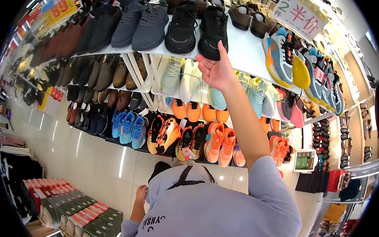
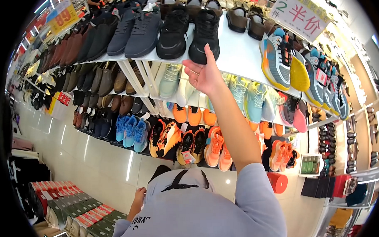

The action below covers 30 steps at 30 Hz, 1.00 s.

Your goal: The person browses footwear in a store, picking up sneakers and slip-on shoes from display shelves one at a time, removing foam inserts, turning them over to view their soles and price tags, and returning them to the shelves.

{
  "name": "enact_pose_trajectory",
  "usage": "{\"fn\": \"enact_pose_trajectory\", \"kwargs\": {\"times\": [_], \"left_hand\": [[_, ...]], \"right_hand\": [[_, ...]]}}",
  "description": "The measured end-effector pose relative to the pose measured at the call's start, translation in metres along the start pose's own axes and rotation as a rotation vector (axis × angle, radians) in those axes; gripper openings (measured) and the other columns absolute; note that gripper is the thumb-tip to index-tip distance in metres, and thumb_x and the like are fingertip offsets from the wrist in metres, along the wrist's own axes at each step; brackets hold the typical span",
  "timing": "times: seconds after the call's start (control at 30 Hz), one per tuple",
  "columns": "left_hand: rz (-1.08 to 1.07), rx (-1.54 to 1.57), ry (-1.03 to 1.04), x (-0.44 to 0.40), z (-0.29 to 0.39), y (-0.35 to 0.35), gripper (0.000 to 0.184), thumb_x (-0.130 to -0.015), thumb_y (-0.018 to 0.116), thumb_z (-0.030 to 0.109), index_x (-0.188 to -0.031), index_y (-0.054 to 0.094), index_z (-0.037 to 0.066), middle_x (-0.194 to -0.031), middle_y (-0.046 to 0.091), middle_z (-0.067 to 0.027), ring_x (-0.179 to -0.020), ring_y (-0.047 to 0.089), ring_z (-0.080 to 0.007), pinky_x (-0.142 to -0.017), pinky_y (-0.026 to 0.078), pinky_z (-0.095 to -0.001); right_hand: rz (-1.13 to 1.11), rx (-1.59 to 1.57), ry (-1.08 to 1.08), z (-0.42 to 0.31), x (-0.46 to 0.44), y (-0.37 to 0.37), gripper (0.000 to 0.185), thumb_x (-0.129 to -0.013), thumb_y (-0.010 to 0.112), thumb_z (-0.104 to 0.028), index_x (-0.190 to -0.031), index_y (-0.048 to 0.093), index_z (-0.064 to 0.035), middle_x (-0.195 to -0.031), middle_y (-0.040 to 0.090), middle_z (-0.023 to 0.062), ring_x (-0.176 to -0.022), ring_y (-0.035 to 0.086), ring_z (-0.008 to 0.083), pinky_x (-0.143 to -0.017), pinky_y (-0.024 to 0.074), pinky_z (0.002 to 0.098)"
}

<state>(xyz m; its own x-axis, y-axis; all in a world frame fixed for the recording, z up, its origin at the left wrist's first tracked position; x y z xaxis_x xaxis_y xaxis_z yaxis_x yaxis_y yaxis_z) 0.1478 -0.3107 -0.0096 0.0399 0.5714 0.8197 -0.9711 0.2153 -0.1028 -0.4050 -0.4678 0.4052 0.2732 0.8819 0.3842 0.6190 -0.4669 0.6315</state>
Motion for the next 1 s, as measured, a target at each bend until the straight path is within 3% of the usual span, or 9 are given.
{"fn": "enact_pose_trajectory", "kwargs": {"times": [0.2,0.27,0.4,0.5,0.63,0.8,0.9,0.97,1.0], "left_hand": [[-0.046,-0.246,-0.054,0.006,-0.035,-0.035,0.035,-0.085,0.058,0.029,-0.113,0.056,0.009,-0.093,0.062,-0.0049,-0.073,0.057,-0.0174,-0.054,0.042,-0.0326],[-0.066,-0.484,-0.018,0.009,-0.046,-0.047,0.034,-0.083,0.058,0.029,-0.111,0.057,0.009,-0.094,0.062,-0.0045,-0.078,0.057,-0.0184,-0.058,0.043,-0.0380],[0.022,-0.321,-0.150,0.047,-0.026,-0.042,0.033,-0.082,0.058,0.029,-0.109,0.058,0.009,-0.094,0.062,-0.0041,-0.081,0.056,-0.0197,-0.063,0.043,-0.0420],[0.114,-0.161,-0.147,0.054,-0.017,-0.045,0.038,-0.081,0.061,0.030,-0.109,0.059,0.004,-0.098,0.063,-0.0082,-0.087,0.059,-0.0226,-0.072,0.046,-0.0380],[0.052,-0.437,0.302,0.074,0.054,-0.020,0.059,-0.080,0.066,0.035,-0.121,0.052,-0.005,-0.112,0.062,-0.0159,-0.104,0.058,-0.0238,-0.089,0.045,-0.0324],[-0.802,0.360,0.769,0.195,0.191,0.031,0.072,-0.089,0.058,0.038,-0.146,0.022,0.013,-0.145,0.031,-0.0133,-0.132,0.033,-0.0245,-0.108,0.029,-0.0429],[-0.692,0.815,0.516,0.258,0.230,0.019,0.094,-0.075,0.073,0.045,-0.145,0.022,0.010,-0.141,0.037,-0.0105,-0.129,0.038,-0.0268,-0.105,0.031,-0.0438],[-1.109,1.041,0.777,0.286,0.226,0.004,0.068,-0.088,0.041,0.060,-0.146,0.021,0.030,-0.145,0.029,-0.0220,-0.132,0.026,-0.0461,-0.103,0.025,-0.0624],[-1.319,1.049,0.625,0.305,0.234,-0.007,0.076,-0.086,0.058,0.048,-0.146,0.022,0.019,-0.141,0.036,-0.0209,-0.132,0.031,-0.0392,-0.106,0.026,-0.0552]], "right_hand": [[0.131,-0.074,-0.070,0.004,-0.005,-0.006,0.048,-0.077,0.059,-0.055,-0.078,0.054,-0.0066,-0.056,0.051,-0.0054,-0.044,0.035,0.0059,-0.039,0.0213,0.0201],[0.034,-0.023,-0.121,0.020,0.011,-0.020,0.047,-0.078,0.058,-0.053,-0.077,0.055,-0.0062,-0.055,0.049,-0.0057,-0.043,0.033,0.0060,-0.039,0.0212,0.0203],[0.249,0.107,-0.340,0.072,0.072,-0.032,0.047,-0.084,0.054,-0.050,-0.078,0.056,-0.0035,-0.058,0.054,-0.0001,-0.046,0.043,0.0067,-0.041,0.0269,0.0207],[0.018,0.242,-0.381,0.122,0.112,-0.065,0.045,-0.087,0.050,-0.045,-0.086,0.059,-0.0016,-0.065,0.059,0.0056,-0.049,0.051,0.0097,-0.044,0.0350,0.0214],[-0.270,0.355,-0.140,0.183,0.184,-0.058,0.039,-0.084,0.053,-0.035,-0.094,0.059,0.0021,-0.072,0.064,0.0117,-0.052,0.059,0.0159,-0.045,0.0401,0.0235],[-0.637,0.282,0.246,0.260,0.242,0.008,0.040,-0.077,0.059,-0.029,-0.095,0.057,0.0068,-0.074,0.064,0.0158,-0.054,0.062,0.0196,-0.042,0.0420,0.0262],[-0.928,0.405,0.469,0.295,0.248,0.022,0.046,-0.077,0.058,-0.036,-0.096,0.057,0.0061,-0.078,0.065,0.0158,-0.054,0.062,0.0187,-0.045,0.0450,0.0254],[-1.020,0.360,0.603,0.307,0.253,0.036,0.053,-0.076,0.059,-0.042,-0.100,0.056,0.0056,-0.079,0.065,0.0159,-0.054,0.062,0.0197,-0.049,0.0472,0.0258],[-1.017,0.302,0.671,0.314,0.257,0.040,0.057,-0.076,0.060,-0.045,-0.102,0.055,0.0054,-0.078,0.065,0.0159,-0.053,0.062,0.0205,-0.052,0.0486,0.0263]]}}
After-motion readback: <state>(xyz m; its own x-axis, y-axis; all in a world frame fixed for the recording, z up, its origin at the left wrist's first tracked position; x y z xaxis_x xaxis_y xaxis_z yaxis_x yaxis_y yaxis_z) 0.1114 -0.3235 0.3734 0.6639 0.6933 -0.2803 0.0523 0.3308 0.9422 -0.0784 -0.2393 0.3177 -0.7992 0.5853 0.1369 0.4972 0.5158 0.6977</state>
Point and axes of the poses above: each hand's wrist, its own x-axis away from the middle knuckle, its own y-axis out of the palm, z = x × y, the point moved 1 cm from there along -x, towards the middle knuckle
